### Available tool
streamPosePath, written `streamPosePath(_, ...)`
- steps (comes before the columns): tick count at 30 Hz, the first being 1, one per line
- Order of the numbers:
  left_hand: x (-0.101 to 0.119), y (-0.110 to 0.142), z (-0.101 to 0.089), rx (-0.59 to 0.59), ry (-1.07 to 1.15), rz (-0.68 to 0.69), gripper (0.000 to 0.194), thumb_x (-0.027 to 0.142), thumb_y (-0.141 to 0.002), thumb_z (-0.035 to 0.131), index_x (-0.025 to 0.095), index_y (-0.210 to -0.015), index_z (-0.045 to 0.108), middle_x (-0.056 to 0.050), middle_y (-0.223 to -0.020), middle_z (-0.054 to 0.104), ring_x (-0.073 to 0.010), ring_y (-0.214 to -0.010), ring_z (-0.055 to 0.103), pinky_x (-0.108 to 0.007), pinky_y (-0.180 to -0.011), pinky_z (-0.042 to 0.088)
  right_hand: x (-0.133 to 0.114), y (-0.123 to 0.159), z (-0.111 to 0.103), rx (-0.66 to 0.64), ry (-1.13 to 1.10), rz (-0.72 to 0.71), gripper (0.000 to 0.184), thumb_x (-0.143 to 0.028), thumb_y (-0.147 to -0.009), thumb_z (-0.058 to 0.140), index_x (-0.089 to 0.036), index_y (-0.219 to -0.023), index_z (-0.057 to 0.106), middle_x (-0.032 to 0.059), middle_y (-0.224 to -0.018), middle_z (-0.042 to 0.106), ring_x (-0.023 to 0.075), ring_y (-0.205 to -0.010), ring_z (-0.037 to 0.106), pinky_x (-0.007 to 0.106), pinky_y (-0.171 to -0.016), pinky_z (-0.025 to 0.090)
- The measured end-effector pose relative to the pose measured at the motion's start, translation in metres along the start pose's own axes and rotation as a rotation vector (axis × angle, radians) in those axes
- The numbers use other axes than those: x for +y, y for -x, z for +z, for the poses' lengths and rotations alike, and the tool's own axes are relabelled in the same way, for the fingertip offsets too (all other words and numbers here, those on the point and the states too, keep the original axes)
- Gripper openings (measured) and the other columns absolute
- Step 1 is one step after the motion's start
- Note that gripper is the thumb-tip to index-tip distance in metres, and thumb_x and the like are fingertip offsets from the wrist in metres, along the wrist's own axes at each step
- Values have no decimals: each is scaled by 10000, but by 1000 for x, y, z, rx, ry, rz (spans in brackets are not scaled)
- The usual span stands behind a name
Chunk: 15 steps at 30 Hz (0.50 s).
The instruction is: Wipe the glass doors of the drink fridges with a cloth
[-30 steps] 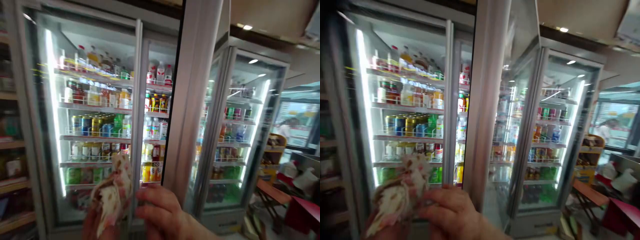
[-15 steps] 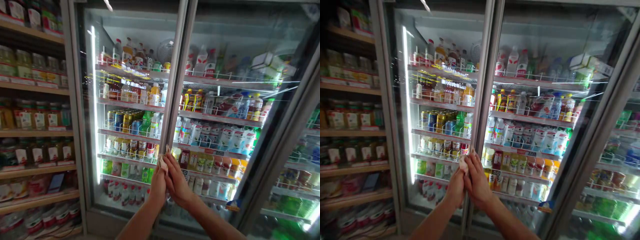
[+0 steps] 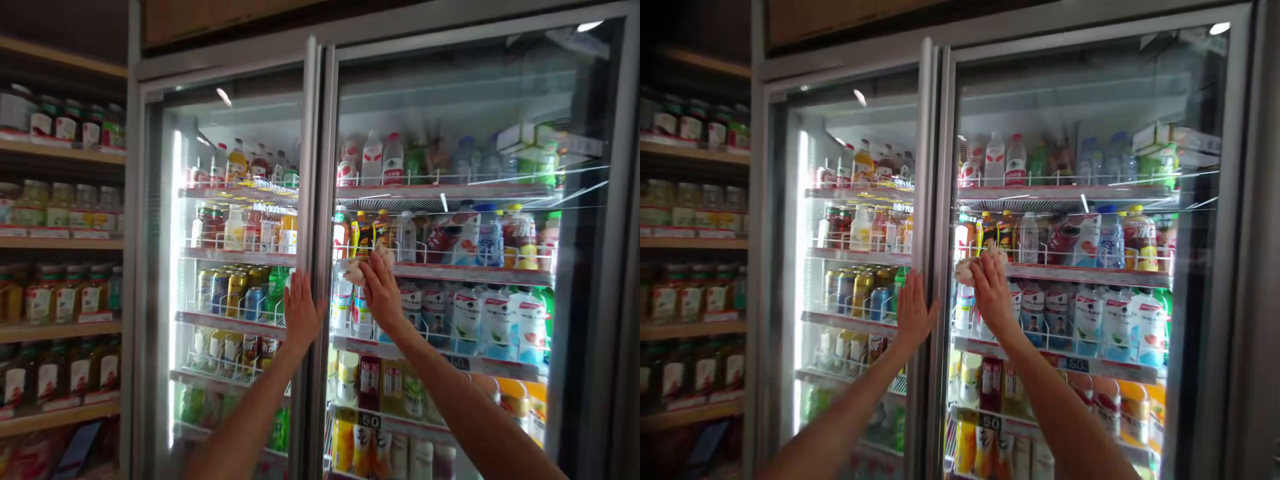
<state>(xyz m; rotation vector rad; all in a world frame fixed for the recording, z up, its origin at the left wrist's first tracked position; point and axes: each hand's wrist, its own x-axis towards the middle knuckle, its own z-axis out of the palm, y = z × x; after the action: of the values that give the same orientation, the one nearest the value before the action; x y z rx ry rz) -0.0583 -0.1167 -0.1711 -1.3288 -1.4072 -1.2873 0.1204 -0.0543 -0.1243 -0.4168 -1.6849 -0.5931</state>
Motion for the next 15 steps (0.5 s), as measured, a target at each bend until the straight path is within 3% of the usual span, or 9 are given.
streamPosePath(4, -18, 1, 42, 19, -93, 80, 631, 409, -815, 486, 104, -1346, 335, -141, -1441, 294, -311, -1376, 31, -523, -1086, 226, 4, -11, 41, -201, 60, -164, 457, -116, -845, 398, -176, -1295, 447, 98, -1400, 394, 263, -1354, 228, 516, -1065, 296)
streamPosePath(8, -36, 5, 56, 53, -67, 156, 625, 363, -819, 479, 142, -1372, 291, -121, -1460, 261, -278, -1381, 56, -491, -1100, 224, 12, -17, 60, -261, 73, -283, 491, -137, -836, 443, -171, -1325, 406, 96, -1411, 377, 267, -1348, 244, 511, -1081, 254)
streamPosePath(11, -38, 5, 55, 41, -53, 138, 649, 359, -813, 487, 140, -1381, 261, -131, -1469, 232, -278, -1381, 63, -493, -1098, 223, 45, -30, 32, -223, 112, -258, 459, -145, -860, 410, -204, -1315, 424, 67, -1405, 393, 252, -1342, 259, 514, -1090, 210)
streamPosePath(15, -17, 3, 50, 66, -103, 74, 654, 319, -817, 475, 108, -1385, 228, -173, -1471, 195, -274, -1380, 83, -509, -1101, 181, 118, -49, -37, -42, 248, 76, 425, -291, -903, 346, -171, -1295, 457, 104, -1404, 385, 267, -1353, 211, 534, -1054, 155)
